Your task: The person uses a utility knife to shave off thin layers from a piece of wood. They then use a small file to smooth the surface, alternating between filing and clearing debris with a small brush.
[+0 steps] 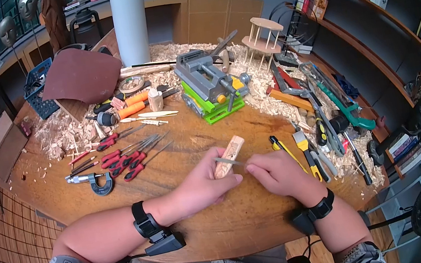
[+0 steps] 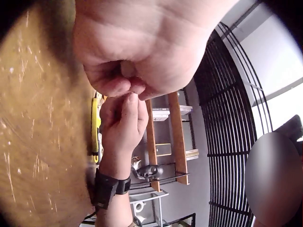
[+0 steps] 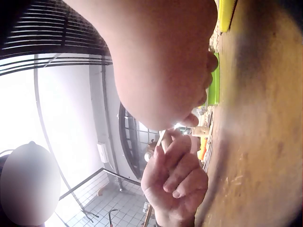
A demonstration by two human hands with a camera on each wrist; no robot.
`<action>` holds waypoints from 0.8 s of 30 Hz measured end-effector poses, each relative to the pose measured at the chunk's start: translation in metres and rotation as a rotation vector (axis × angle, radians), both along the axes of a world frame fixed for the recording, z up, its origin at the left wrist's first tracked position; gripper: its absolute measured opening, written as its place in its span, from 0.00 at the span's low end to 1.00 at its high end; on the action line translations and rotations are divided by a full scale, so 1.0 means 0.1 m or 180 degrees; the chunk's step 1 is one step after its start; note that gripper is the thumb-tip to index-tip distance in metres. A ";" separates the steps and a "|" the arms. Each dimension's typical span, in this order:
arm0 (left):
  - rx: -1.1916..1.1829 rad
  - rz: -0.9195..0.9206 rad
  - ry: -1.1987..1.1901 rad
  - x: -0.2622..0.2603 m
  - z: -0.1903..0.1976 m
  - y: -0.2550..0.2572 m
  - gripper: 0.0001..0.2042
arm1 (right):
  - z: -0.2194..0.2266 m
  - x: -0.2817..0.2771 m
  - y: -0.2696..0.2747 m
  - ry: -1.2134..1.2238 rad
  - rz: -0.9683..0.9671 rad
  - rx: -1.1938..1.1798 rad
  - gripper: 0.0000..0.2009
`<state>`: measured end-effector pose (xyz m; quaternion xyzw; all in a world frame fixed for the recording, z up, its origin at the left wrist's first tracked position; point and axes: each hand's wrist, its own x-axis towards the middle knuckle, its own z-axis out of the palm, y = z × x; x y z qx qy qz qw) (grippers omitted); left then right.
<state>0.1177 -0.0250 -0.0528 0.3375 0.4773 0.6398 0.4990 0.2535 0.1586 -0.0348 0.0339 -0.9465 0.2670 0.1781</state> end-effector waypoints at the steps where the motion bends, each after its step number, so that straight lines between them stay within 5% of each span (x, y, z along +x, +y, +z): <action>1: -0.0007 -0.0005 -0.0006 0.00 0.00 0.01 0.19 | -0.02 -0.01 0.01 -0.0006 -0.0005 -0.0007 0.09; 4: -0.0057 0.0180 0.0191 -0.01 -0.01 0.03 0.20 | 0.00 -0.01 0.05 0.0163 -0.0688 -0.0077 0.09; 10: -0.0107 0.0081 0.0430 0.03 0.07 -0.02 0.23 | 0.05 0.00 0.02 -0.0425 0.0185 -0.0020 0.10; 13: -0.0079 0.0208 0.0202 0.05 0.05 -0.01 0.23 | 0.07 -0.01 0.03 -0.0047 -0.0814 -0.0280 0.11; 15: 0.0058 0.0195 0.0286 0.05 0.03 -0.01 0.23 | 0.06 -0.01 0.02 -0.0017 -0.0803 -0.0286 0.13; 18: -0.0008 0.0144 0.0405 0.08 0.07 -0.03 0.24 | 0.02 0.01 0.01 -0.0317 0.0249 0.0019 0.14; 21: 0.0081 0.0295 0.0633 0.02 -0.03 0.01 0.25 | 0.01 -0.01 0.07 -0.0102 -0.0661 -0.0070 0.11; 24: 0.0218 0.0309 0.0812 0.00 -0.13 0.05 0.26 | 0.03 0.01 0.08 -0.0331 -0.0246 0.0083 0.10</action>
